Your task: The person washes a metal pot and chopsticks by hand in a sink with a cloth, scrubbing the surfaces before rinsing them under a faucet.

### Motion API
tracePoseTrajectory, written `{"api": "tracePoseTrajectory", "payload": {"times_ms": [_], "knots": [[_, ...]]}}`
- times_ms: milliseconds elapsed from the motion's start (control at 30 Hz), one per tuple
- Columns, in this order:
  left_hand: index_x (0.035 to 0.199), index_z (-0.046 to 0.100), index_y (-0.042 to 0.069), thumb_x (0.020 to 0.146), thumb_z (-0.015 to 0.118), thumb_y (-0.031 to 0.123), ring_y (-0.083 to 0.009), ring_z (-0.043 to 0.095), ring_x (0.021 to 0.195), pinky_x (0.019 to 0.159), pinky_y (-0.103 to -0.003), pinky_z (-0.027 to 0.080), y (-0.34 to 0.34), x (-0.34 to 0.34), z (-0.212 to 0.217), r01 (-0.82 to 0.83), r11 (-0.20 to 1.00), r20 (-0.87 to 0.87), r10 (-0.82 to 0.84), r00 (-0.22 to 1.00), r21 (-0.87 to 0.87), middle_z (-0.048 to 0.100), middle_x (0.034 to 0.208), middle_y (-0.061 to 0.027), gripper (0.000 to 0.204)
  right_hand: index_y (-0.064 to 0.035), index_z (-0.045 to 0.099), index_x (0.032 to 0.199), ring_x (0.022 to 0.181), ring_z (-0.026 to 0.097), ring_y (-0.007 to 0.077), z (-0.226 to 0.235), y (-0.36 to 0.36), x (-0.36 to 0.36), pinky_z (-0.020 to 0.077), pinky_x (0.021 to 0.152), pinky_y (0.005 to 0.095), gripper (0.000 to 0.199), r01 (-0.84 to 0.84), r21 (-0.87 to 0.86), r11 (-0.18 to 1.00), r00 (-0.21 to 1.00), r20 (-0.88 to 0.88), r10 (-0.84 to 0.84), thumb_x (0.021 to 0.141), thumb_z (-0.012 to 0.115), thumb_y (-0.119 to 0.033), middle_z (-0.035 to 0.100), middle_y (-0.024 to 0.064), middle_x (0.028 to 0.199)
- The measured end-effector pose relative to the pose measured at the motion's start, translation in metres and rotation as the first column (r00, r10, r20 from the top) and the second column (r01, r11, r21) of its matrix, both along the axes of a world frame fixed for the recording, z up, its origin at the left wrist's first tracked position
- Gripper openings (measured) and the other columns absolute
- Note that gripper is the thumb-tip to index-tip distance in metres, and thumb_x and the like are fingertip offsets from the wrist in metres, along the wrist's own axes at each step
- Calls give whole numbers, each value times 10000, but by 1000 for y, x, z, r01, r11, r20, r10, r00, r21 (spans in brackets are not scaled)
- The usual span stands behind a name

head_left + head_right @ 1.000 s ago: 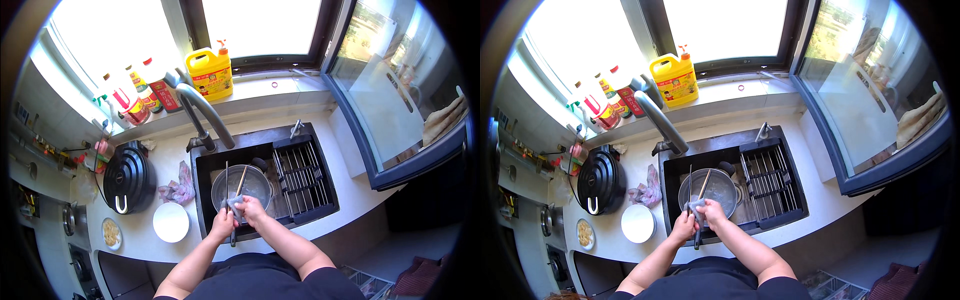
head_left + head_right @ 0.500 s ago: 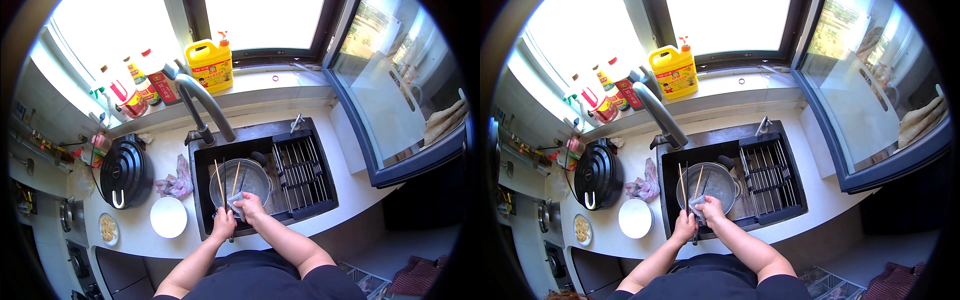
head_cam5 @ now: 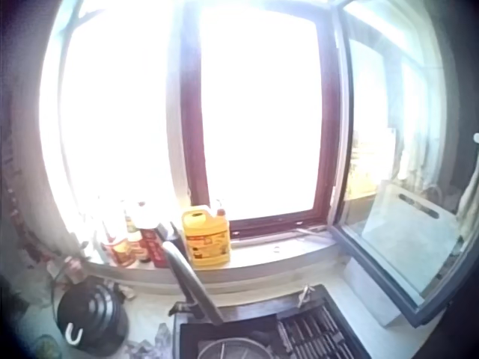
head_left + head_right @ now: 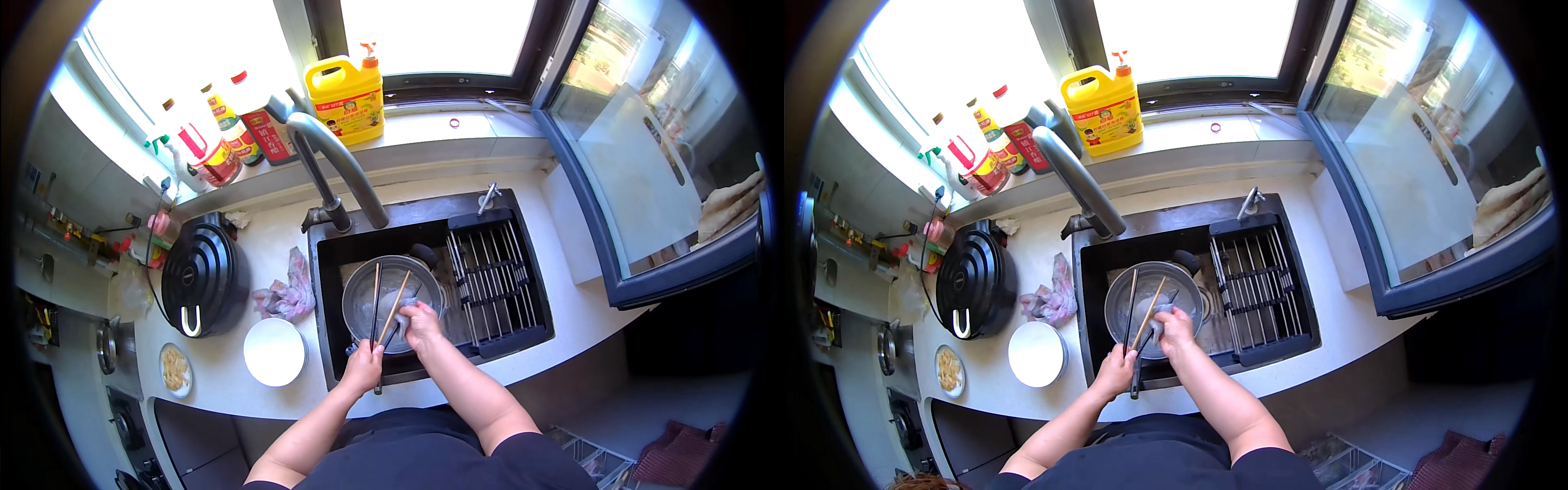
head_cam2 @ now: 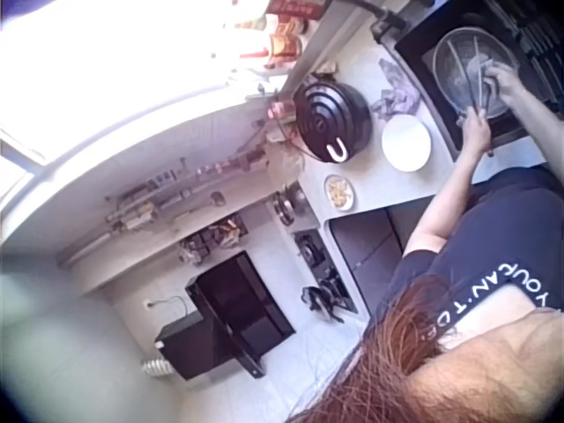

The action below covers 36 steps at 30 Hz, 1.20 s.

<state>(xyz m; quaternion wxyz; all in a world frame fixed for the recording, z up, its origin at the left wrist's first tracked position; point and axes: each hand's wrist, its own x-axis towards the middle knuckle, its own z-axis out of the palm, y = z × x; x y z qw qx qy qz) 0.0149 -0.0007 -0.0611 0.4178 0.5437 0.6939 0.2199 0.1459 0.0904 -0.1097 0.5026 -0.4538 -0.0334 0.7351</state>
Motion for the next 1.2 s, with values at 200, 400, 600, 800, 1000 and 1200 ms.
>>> {"api": "tracePoseTrajectory", "payload": {"times_ms": [200,400,600,800,1000,1200], "knots": [[803,493,32,914,430,296,-169,510,486,453,-327,389,16,-11,26,-84,802,438,407,802,-591,498,559,-73,294,-12,497,1044,875,578,197,30,-20,-7,468,807,337,189,-337,79,938,921,-178,346,855,499,-9,578,96,981],[880,529,-6,894,451,271,-406,587,724,636,-461,451,1,-6,-3,-52,998,12,53,999,-35,598,742,-225,288,-8,524,1016,829,589,188,36,-18,-19,489,759,323,155,-409,11,912,912,11,409,863,509,-28,595,76,928],[856,401,103,949,369,310,-88,335,340,292,-238,284,8,-14,17,140,760,596,368,714,-635,362,479,15,229,-14,541,966,806,606,185,-4,1,-21,501,766,340,125,-359,-104,927,932,5,362,870,540,-95,604,68,882],[827,413,103,941,399,261,-86,361,362,314,-237,302,-3,-25,-13,93,683,511,441,738,-724,368,496,25,195,-40,600,986,745,613,249,-119,30,-24,491,695,360,173,-451,-281,847,309,842,443,826,575,-103,625,104,925],[806,393,117,924,434,233,-80,403,426,361,-246,363,9,-31,-39,-81,641,331,495,804,-764,404,555,23,171,-145,628,1044,1102,476,271,-145,33,-34,435,847,368,253,-544,-552,632,-422,831,363,833,525,-239,595,119,1067],[1017,451,90,903,442,157,-82,442,502,432,-236,424,33,-32,-50,-88,668,375,516,770,-739,464,670,5,132,-82,624,964,815,624,244,-118,56,3,485,773,388,167,-798,-388,461,192,561,805,835,583,-181,643,66,896]]}}
